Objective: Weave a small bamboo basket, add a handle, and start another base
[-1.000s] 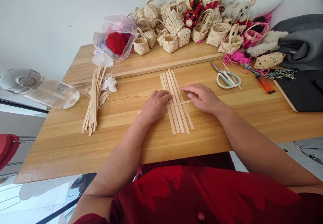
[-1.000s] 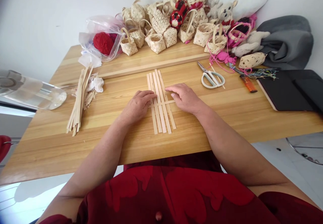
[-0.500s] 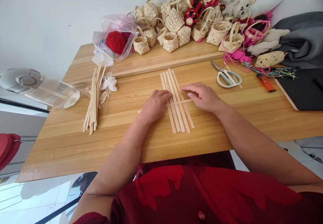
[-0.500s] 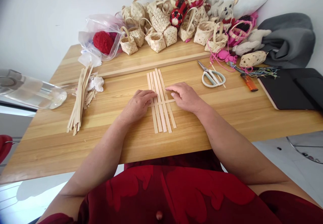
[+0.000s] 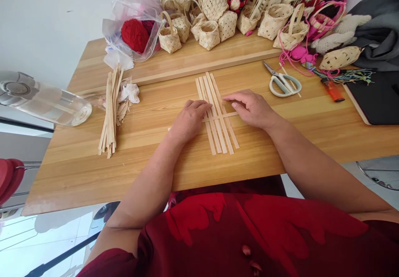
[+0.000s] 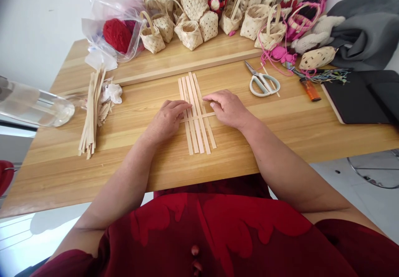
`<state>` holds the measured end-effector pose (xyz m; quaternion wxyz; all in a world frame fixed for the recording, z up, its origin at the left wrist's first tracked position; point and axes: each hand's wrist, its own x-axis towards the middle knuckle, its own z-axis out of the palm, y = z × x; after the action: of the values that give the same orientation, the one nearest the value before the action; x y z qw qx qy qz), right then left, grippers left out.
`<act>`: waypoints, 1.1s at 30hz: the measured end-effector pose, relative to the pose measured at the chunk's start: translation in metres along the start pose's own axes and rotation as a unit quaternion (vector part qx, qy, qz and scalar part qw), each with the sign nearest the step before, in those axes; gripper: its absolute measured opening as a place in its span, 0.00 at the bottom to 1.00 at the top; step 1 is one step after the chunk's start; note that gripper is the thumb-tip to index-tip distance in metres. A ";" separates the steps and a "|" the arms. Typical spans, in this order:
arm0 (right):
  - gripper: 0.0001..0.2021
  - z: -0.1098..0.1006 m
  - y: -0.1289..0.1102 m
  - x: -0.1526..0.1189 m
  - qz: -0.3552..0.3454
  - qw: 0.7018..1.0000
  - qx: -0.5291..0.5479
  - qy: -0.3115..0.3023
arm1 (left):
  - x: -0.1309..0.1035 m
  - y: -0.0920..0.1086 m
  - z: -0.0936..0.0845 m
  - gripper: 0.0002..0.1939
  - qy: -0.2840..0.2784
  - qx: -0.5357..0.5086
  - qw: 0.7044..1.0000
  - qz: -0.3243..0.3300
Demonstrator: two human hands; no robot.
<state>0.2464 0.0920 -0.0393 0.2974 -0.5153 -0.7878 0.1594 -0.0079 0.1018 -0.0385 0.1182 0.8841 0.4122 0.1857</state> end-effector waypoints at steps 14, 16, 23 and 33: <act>0.20 0.001 0.003 0.000 -0.014 1.000 -0.004 -0.001 | 0.000 -0.002 0.004 0.23 0.006 0.005 1.000 0.006; 0.20 0.001 0.004 0.000 -0.026 1.000 0.000 0.001 | 0.000 -0.002 0.004 0.23 0.010 0.010 1.000 0.010; 0.20 0.001 0.005 0.000 -0.031 1.000 -0.002 -0.003 | -0.001 -0.003 0.004 0.23 0.013 0.013 1.000 0.012; 0.20 0.000 0.004 0.000 -0.024 1.000 0.001 -0.002 | -0.001 -0.004 0.006 0.24 0.014 0.013 1.000 0.011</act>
<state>0.2488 0.0937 -0.0416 0.3001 -0.4956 -0.8003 0.1544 -0.0083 0.1033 -0.0451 0.0989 0.8873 0.4068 0.1937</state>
